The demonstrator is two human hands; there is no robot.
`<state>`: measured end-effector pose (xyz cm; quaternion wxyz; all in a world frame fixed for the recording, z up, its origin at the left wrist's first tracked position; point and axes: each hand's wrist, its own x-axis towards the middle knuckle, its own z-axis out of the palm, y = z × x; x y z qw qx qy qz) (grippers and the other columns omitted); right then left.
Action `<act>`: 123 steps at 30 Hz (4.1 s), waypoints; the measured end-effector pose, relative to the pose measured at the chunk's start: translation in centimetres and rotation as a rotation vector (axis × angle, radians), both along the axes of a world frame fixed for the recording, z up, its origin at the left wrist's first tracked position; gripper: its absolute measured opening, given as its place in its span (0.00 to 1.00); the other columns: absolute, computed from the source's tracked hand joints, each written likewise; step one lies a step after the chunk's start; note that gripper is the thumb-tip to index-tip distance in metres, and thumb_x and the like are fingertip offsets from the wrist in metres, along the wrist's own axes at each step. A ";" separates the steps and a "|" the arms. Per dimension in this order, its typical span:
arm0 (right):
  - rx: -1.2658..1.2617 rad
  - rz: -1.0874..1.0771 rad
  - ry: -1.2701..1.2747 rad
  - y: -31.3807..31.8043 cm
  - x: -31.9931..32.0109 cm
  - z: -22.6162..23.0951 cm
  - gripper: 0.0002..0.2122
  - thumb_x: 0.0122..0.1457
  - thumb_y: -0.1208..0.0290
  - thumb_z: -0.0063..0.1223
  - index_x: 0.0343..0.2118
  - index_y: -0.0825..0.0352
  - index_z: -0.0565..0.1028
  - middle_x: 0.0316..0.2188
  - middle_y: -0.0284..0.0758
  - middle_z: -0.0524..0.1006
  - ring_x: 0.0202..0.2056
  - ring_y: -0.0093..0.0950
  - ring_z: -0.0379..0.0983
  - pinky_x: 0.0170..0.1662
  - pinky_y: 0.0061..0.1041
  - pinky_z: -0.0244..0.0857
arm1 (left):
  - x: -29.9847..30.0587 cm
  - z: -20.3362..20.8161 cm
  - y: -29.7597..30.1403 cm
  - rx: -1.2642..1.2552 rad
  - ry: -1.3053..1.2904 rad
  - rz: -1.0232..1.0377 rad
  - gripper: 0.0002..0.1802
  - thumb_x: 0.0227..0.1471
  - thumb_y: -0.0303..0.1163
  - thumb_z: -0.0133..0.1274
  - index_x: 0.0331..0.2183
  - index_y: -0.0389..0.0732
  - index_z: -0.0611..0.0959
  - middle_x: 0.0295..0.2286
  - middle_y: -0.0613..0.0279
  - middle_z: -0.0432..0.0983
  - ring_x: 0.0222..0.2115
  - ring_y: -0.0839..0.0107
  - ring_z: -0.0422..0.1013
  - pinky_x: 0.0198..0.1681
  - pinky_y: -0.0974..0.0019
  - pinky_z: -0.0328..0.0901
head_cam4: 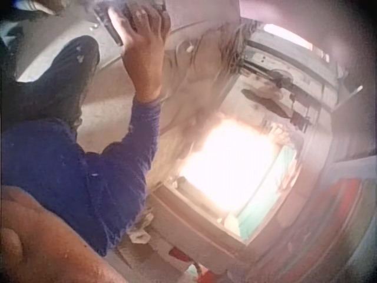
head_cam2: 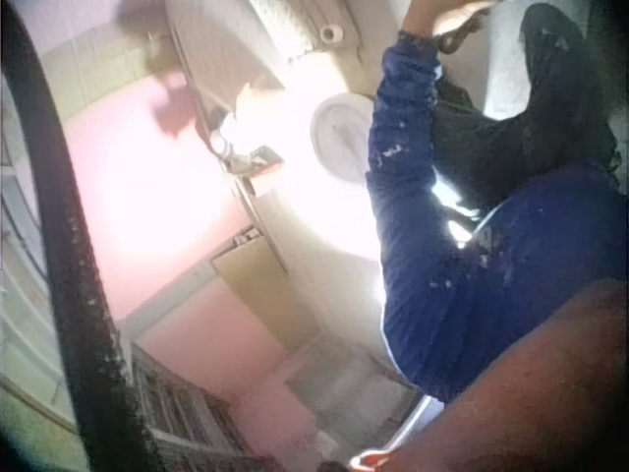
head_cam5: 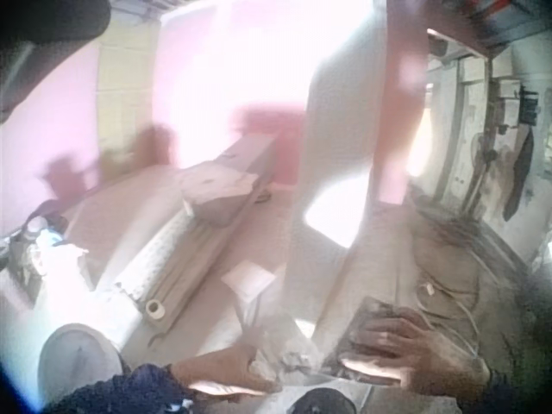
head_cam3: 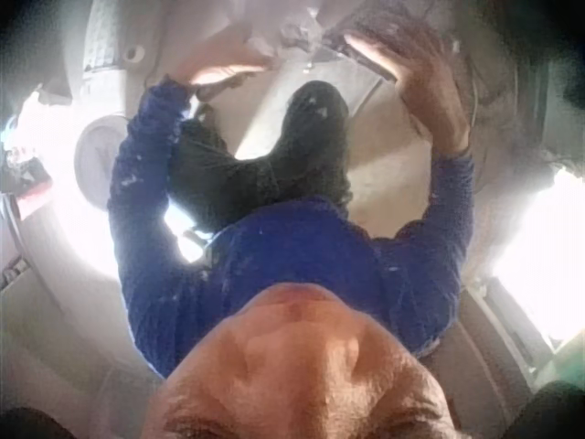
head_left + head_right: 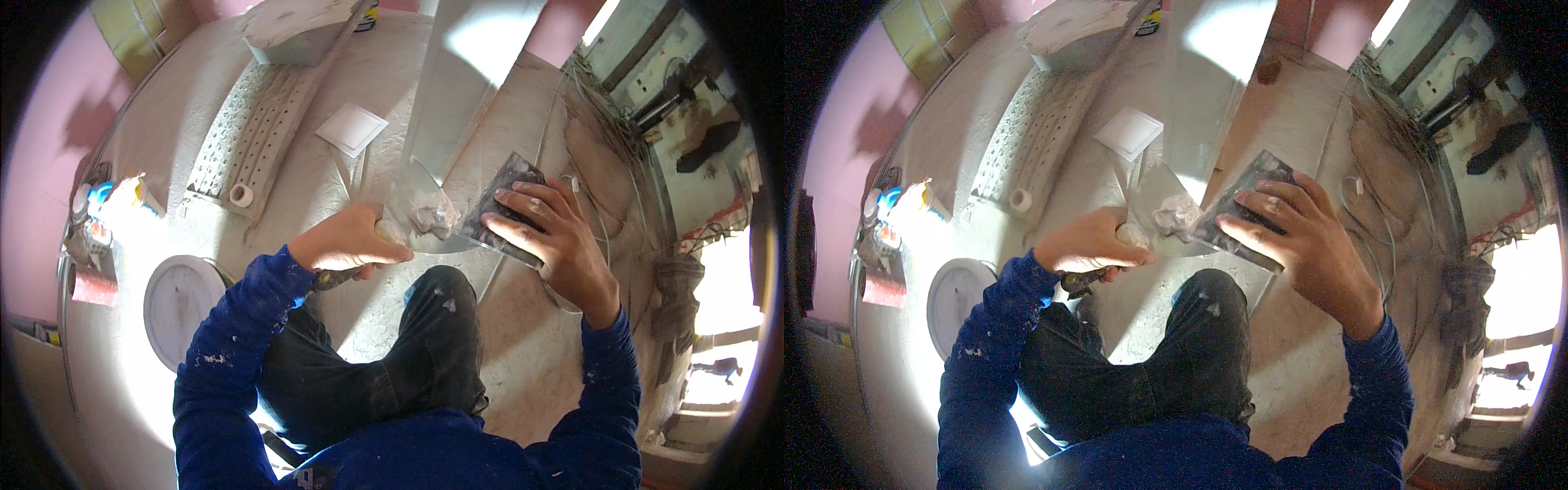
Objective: The person applies plaster to a wall using a trowel and a hawk. They repeatedly scoop plaster from the hawk and smooth it onto the wall surface, working on different sections of the wall.
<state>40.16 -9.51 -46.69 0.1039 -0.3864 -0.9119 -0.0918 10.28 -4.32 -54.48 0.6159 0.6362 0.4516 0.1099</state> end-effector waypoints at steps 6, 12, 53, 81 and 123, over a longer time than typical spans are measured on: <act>0.000 0.181 -0.059 1.2 -2.7 0.6 0.18 0.56 0.73 0.51 0.49 0.48 0.79 0.50 0.30 0.76 0.54 0.32 0.68 0.65 0.45 0.50 | -1.1 0.7 -1.4 -0.036 -0.147 0.029 0.25 0.46 0.37 0.66 0.38 0.29 0.76 0.19 0.64 0.74 0.14 0.78 0.70 0.15 0.74 0.62; -0.047 0.193 -0.096 2.3 -2.4 0.3 0.20 0.51 0.77 0.54 0.47 0.48 0.80 0.50 0.27 0.77 0.55 0.31 0.68 0.66 0.45 0.49 | -1.2 2.7 -2.2 0.079 0.004 0.161 0.26 0.45 0.37 0.66 0.37 0.26 0.74 0.17 0.62 0.73 0.14 0.76 0.69 0.15 0.72 0.62; -0.499 -1.124 2.599 16.7 -18.4 -24.3 0.30 0.56 0.73 0.45 0.63 0.70 0.55 0.50 0.51 0.64 0.48 0.39 0.67 0.49 0.38 0.65 | -14.8 -1.2 4.6 0.233 -0.637 0.812 0.08 0.58 0.39 0.51 0.33 0.46 0.73 0.23 0.69 0.67 0.18 0.79 0.62 0.20 0.76 0.61; -0.469 -1.288 2.453 17.6 -19.3 -28.5 0.25 0.56 0.74 0.45 0.57 0.73 0.59 0.45 0.49 0.69 0.45 0.39 0.68 0.45 0.38 0.65 | -12.5 -0.5 4.1 0.227 -0.635 0.811 0.10 0.59 0.38 0.53 0.30 0.44 0.74 0.23 0.67 0.69 0.17 0.79 0.62 0.18 0.76 0.60; -0.435 -0.972 2.420 17.5 -17.9 -19.7 0.36 0.54 0.71 0.54 0.62 0.79 0.50 0.46 0.57 0.67 0.46 0.50 0.68 0.55 0.38 0.61 | -11.6 -1.2 3.8 0.283 -0.506 0.775 0.13 0.58 0.43 0.53 0.29 0.45 0.73 0.23 0.69 0.69 0.16 0.81 0.64 0.17 0.78 0.61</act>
